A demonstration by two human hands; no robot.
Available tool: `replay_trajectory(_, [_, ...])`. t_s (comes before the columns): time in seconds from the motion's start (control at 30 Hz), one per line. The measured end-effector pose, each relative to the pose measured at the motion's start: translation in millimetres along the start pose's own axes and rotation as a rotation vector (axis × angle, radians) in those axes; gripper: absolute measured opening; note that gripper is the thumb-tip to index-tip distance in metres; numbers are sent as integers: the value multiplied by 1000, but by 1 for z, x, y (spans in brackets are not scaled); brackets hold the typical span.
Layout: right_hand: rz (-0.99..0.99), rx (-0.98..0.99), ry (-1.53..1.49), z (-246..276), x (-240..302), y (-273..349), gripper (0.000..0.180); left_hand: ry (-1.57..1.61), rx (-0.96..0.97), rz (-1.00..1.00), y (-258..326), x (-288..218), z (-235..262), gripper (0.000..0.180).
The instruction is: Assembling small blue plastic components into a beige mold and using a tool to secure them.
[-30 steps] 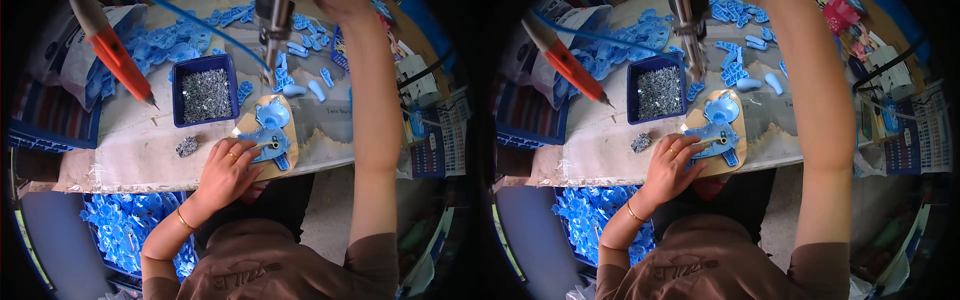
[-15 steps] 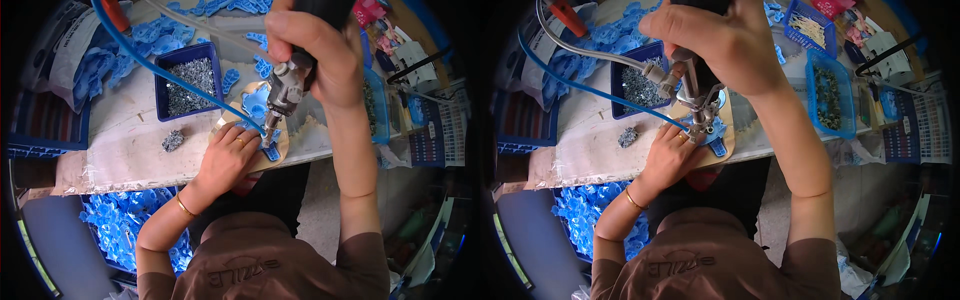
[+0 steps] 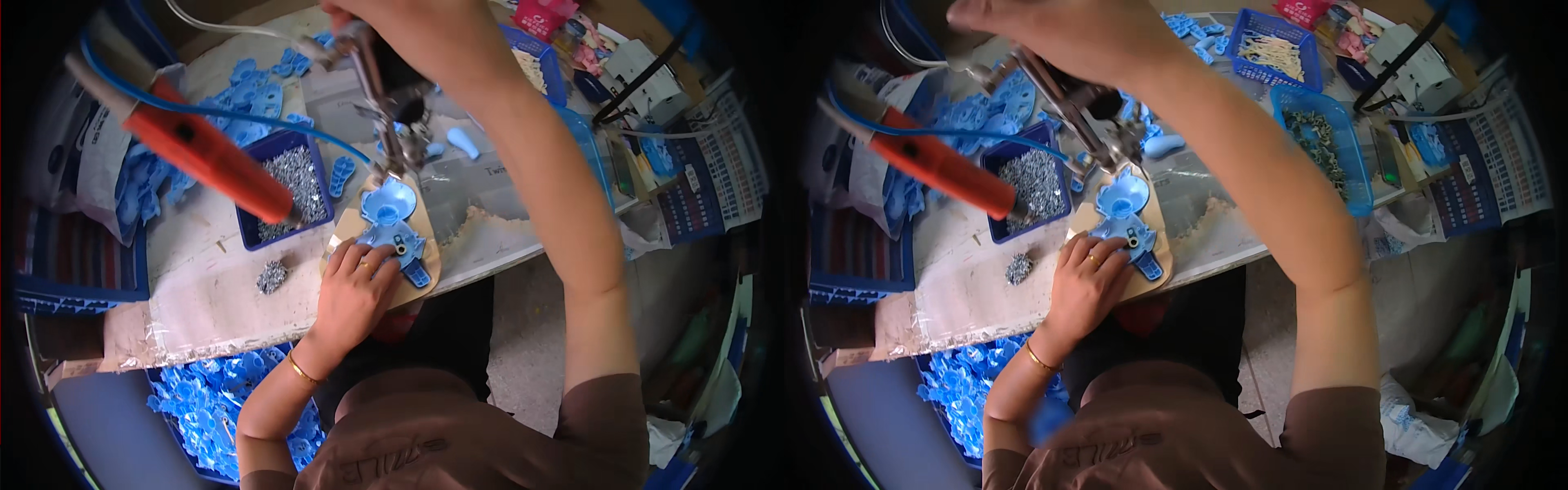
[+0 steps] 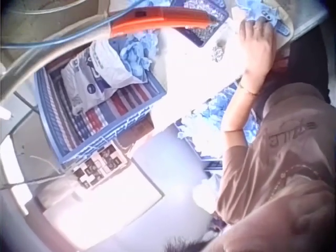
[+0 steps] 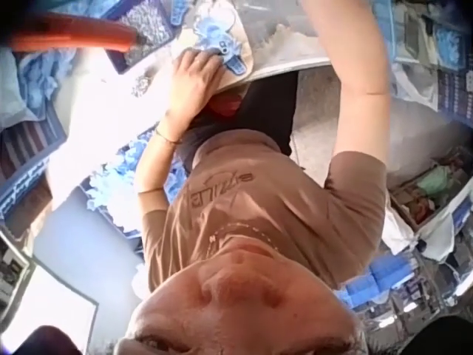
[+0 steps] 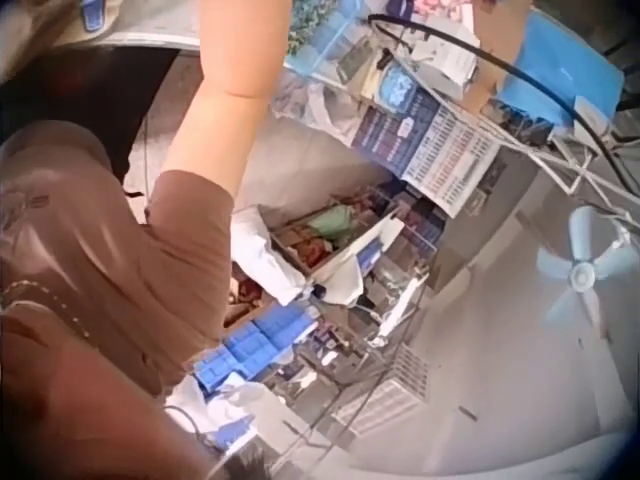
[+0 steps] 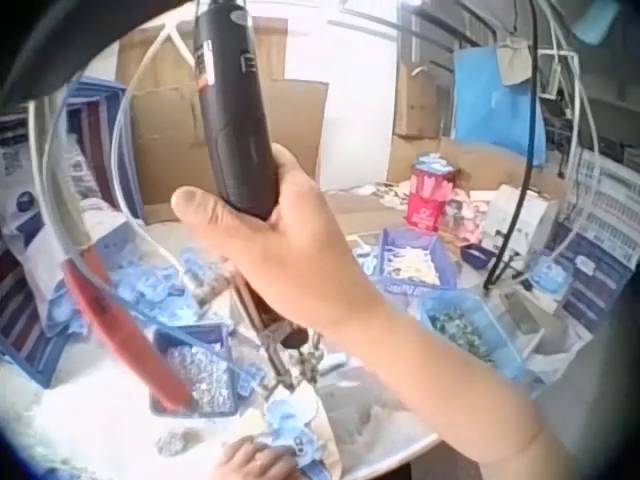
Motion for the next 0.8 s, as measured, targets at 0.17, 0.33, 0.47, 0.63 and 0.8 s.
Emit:
replay_trajectory(0.17, [-74,93,30,56,-34,-53,61,317,29,158,3,-1,47,18])
replay_trajectory(0.33, [-457,-85,871,190,-164,0,20,659,231,309,46,11,122,18])
replay_trajectory(0.47, [-505,115,1197,210,-257,58,22,212,429,235,109,-12,202,37])
replay_trajectory(0.63, [-640,160,1379,188,-287,65,26,-87,668,1543,302,27,242,37])
replay_trajectory(0.8, [-662,78,1230,206,-299,68,21,-140,454,1664,313,26,234,54])
Point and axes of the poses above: each hand's wrist, its own y-axis away from the middle knuckle, its own z-axis out of the back of the hand, x = y × z, the point moved 5 cm from there along -y, towards the middle knuckle, and after that the axes turned 3 degrees about y, right-handed, at the moved point
